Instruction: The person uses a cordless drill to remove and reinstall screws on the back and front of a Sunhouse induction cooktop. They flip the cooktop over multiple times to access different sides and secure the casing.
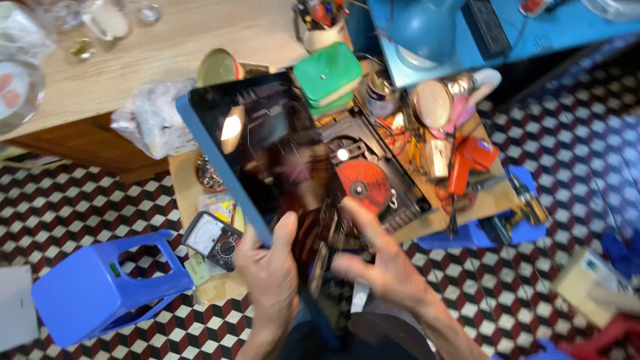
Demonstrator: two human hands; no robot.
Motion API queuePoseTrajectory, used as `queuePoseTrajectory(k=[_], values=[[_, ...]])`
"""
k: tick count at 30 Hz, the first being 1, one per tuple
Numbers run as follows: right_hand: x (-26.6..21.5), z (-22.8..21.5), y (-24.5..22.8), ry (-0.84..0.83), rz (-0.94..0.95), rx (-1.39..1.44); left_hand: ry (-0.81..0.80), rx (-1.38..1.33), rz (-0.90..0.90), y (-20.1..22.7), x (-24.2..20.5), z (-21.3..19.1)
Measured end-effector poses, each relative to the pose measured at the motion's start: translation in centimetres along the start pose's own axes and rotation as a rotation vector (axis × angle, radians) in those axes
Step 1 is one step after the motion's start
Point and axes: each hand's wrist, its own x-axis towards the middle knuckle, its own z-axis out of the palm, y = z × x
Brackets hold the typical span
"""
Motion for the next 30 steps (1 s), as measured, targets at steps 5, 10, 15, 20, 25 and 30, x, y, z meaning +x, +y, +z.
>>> queuePoseTrajectory(k=[5,10,15,20,25,30], values=[[-3.8,5.8,-4.4,0.13,-0.021,-0.126,-0.059,-0.037,0.058,-1.1,-1.9,2.6],[-7.8,7.6,-2.0,0.482,0.127,-0.236,-0.116,0.229,0.519,-1.4,-6.0,4.7],[-14.4,8.2,2.7,0.919,0.345,0.524,-0.318,0.237,0.425,-1.3,-11.4,5.8],[-19.4,7.1,2.8,1.088,0.29,-0.216,-0.585,0.312,0.56,-0.3,-15.5,7.1],[-21.8,7.4,0.4,1.18,0.354,-0.224,-0.868,0.212,0.7,-1.0,-17.4,1.3],[-23.0,8.0,0.0,1.245,0.359,-0.16,-0.842,0.375,0.253,-6.8,-13.8,-6.2]])
